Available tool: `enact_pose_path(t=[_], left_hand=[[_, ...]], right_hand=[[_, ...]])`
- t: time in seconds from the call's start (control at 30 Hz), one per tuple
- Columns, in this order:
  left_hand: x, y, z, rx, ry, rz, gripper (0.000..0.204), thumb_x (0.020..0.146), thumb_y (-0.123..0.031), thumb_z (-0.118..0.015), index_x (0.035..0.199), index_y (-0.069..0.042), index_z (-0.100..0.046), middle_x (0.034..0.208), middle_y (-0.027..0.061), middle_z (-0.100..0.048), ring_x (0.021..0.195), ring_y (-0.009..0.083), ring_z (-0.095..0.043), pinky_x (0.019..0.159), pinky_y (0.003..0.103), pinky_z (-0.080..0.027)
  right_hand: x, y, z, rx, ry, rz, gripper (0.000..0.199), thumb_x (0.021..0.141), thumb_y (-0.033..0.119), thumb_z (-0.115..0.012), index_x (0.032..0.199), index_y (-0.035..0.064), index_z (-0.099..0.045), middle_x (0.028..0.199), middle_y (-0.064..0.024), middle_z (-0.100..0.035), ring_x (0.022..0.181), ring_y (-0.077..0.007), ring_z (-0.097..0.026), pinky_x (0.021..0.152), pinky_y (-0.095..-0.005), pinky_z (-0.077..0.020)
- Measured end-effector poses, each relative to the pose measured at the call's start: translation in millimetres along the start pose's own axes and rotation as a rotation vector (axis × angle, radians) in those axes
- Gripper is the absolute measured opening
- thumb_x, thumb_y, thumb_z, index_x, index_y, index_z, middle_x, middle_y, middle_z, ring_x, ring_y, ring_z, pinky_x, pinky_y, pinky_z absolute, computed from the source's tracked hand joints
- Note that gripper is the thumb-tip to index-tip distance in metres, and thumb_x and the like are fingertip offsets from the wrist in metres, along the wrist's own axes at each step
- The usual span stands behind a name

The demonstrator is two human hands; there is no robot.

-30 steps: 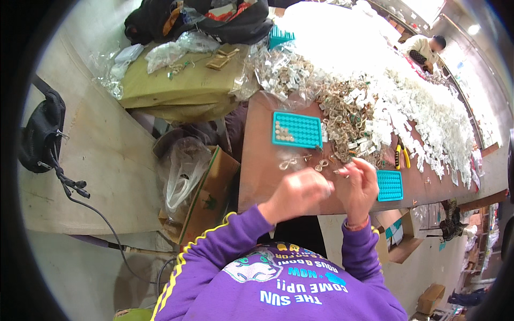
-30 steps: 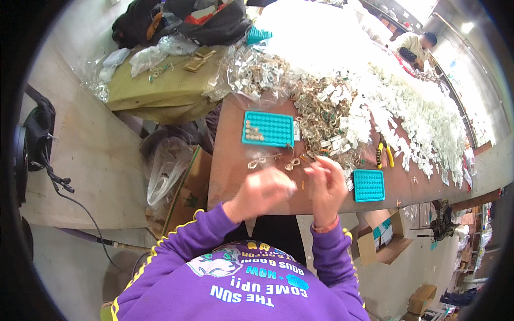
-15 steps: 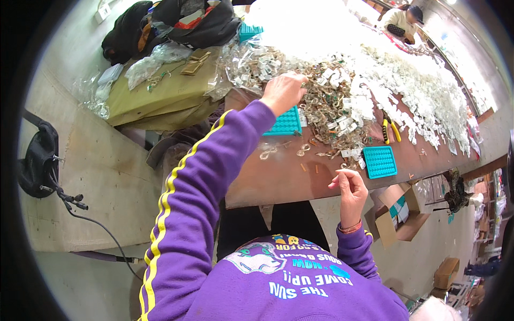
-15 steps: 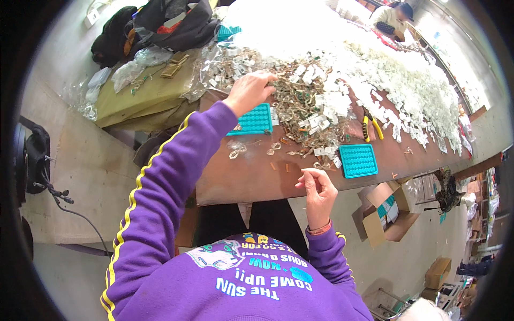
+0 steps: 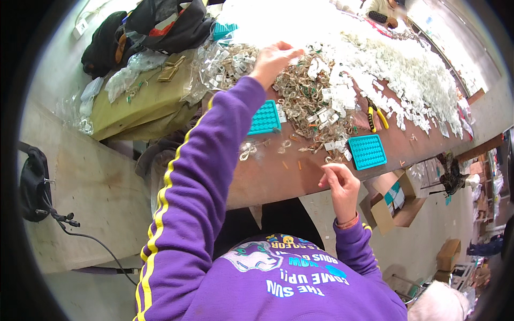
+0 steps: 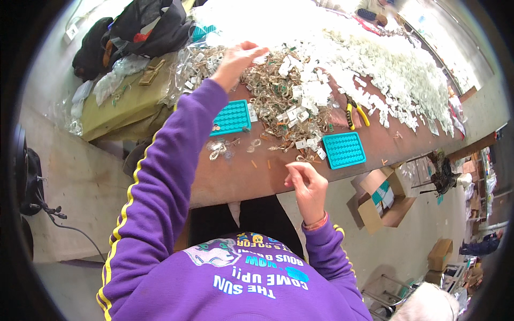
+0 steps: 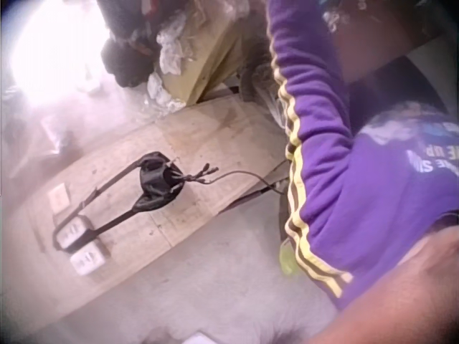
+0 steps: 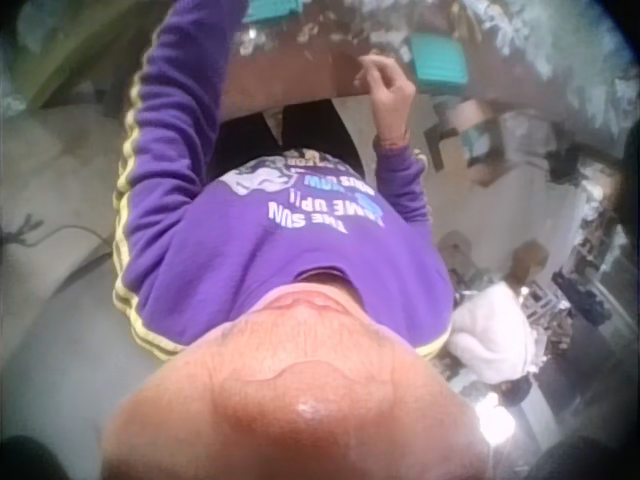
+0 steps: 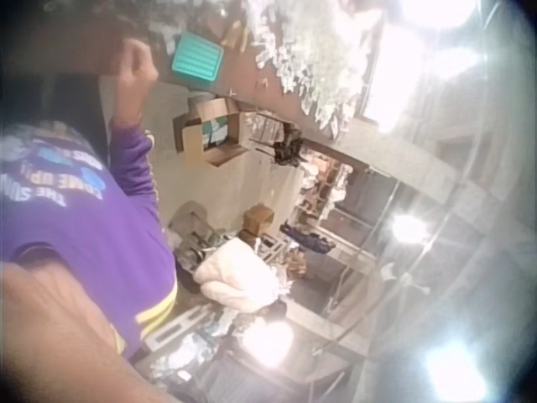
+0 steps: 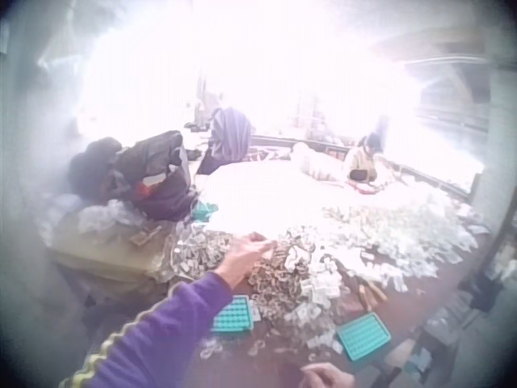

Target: The person repeatedly picks small electronic components from a pile on the table, separates or adjusts them by hand, and places them into a teal tray. The process continues throughout the clip with the same repetitive handling of individual items.

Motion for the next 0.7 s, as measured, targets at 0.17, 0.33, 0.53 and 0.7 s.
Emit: enact_pose_path(t=[0.17,0.33,0.53,0.7], left_hand=[[-70.5,8.1,54.4,-0.745,-0.010,0.055,0.026,0.094,-0.014,-0.063,0.111,0.000,-0.050,0.106,0.0151,-0.064,0.089,0.0207,-0.066,0.072,0.025,-0.057],[-170.5,33.1,64.9,-1.007,-0.192,0.185,0.014,0.098,-0.014,-0.058,0.106,-0.004,-0.056,0.098,0.0081,-0.063,0.090,0.0179,-0.064,0.072,0.025,-0.056],[-241.1,50.9,59.0,-1.174,-0.300,0.310,0.012,0.097,-0.016,-0.059,0.104,-0.005,-0.058,0.098,0.0086,-0.065,0.091,0.0184,-0.065,0.081,0.030,-0.057],[-259.0,59.3,50.6,-1.113,-0.275,0.342,0.017,0.097,-0.014,-0.057,0.110,-0.003,-0.058,0.101,0.0103,-0.065,0.095,0.0211,-0.065,0.085,0.034,-0.056]], right_hand=[[102.8,27.6,-16.8,-0.499,0.160,0.502,0.009,0.090,0.012,-0.063,0.093,0.0050,-0.068,0.084,-0.0128,-0.068,0.066,-0.0263,-0.065,0.061,-0.0327,-0.0510],[248.0,23.5,-74.3,-1.135,0.252,0.743,0.020,0.089,0.014,-0.056,0.104,0.0102,-0.068,0.104,-0.0139,-0.067,0.079,-0.0316,-0.068,0.070,-0.0411,-0.0542],[298.0,-7.2,-93.2,-1.472,0.448,0.485,0.019,0.085,0.023,-0.064,0.097,0.0097,-0.071,0.094,-0.0132,-0.070,0.088,-0.0324,-0.068,0.079,-0.0437,-0.0530],[257.7,17.6,-47.7,-1.023,0.325,0.549,0.015,0.090,0.022,-0.063,0.097,0.0146,-0.074,0.089,-0.0129,-0.072,0.078,-0.0225,-0.070,0.074,-0.0357,-0.0550]])
Point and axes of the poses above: each hand's wrist, its own x-axis towards the middle knuckle, its own z-axis out of the back of the hand, y = z × x, the point moved 3 cm from there along x, towards the middle knuckle
